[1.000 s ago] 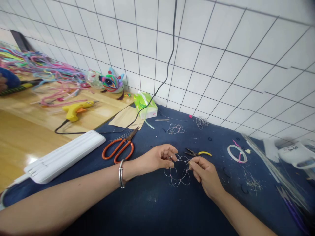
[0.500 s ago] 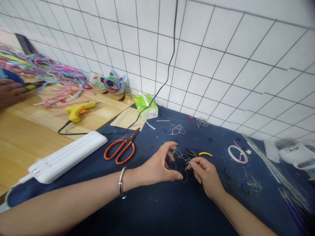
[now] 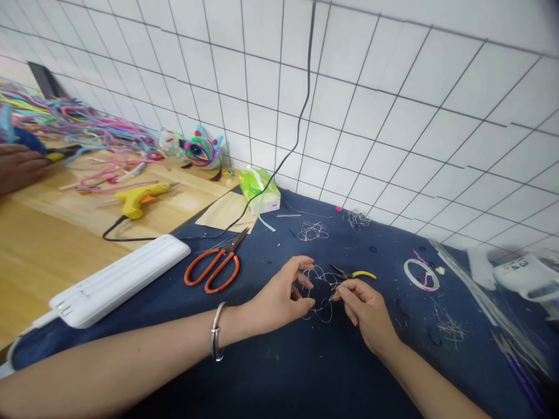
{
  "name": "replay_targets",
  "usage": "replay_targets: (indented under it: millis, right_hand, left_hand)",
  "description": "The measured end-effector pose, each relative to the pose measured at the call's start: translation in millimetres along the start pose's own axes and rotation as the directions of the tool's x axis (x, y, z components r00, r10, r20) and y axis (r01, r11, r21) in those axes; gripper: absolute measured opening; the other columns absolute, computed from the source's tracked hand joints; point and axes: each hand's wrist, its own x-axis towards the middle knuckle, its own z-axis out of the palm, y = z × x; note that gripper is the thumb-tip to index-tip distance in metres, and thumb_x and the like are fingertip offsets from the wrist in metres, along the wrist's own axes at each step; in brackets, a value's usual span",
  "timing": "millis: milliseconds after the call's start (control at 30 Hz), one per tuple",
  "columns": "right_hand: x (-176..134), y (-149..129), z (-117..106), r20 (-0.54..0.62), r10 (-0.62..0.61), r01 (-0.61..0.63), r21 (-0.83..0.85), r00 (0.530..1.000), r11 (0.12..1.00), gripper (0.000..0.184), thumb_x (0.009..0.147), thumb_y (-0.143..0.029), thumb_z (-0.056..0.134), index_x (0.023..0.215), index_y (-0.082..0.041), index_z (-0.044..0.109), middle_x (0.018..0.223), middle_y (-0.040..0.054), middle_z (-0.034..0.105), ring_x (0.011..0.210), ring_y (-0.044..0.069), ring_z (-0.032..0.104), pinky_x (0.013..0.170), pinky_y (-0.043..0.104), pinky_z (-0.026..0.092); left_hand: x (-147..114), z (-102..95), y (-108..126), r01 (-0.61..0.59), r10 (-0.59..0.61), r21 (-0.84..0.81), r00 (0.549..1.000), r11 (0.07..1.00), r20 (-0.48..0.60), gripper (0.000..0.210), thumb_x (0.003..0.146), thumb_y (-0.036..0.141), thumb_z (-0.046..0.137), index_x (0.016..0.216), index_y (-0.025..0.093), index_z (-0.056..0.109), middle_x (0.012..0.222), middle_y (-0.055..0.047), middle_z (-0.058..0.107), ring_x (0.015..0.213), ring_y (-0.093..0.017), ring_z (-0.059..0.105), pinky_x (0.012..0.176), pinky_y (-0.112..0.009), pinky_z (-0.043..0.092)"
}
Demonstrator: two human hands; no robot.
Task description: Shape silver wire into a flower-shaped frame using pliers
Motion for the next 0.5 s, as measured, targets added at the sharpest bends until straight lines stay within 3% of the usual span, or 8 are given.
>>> replay_targets:
  millis: [167, 400, 500]
  right_hand:
    - [0.2, -0.1, -1.5, -0.035, -0.012, 0.012, 0.005, 0.999, 1.0, 0.019, 0.084, -0.034, 0.052, 0.079, -0.017, 0.059, 0.065, -0.0019, 0.056, 0.039, 0.003, 0.031, 0.042, 0.023, 0.022]
    - [0.9, -0.1, -2.9, -0.07, -0.021, 0.022, 0.026, 0.997, 0.999, 0.018, 0.083, -0.034, 0.052, 0.077, -0.018, 0.057, 0.048, -0.0074, 0.039, 0.039, 0.005, 0.028, 0.044, 0.023, 0.023]
    - [1.1, -1.4, -3.4, -0.07, -0.007, 0.01, 0.048, 0.997, 0.999, 0.018, 0.083, -0.035, 0.053, 0.078, -0.017, 0.057, 0.057, -0.0044, 0.049, 0.039, 0.004, 0.029, 0.044, 0.023, 0.023]
  left_hand:
    - [1.1, -0.7, -2.7, 0.01, -0.008, -0.17, 1.0, 0.985, 0.015, 0.046, 0.073, 0.008, 0.054, 0.113, 0.022, 0.037, 0.123, -0.011, 0.042, 0.104, -0.021, 0.051, 0.072, -0.031, 0.046]
    - [6.6, -2.4, -12.2, 0.079, -0.084, -0.426, 0.996, 0.901, 0.008, 0.037, 0.075, 0.006, 0.051, 0.108, 0.02, 0.039, 0.114, -0.009, 0.05, 0.099, -0.02, 0.057, 0.082, -0.035, 0.044]
    - [7.9, -2.9, -12.5, 0.12, -0.127, -0.469, 0.992, 0.875, 0.017, 0.033, 0.076, 0.009, 0.053, 0.106, 0.019, 0.041, 0.106, -0.008, 0.053, 0.095, -0.02, 0.059, 0.082, -0.036, 0.045]
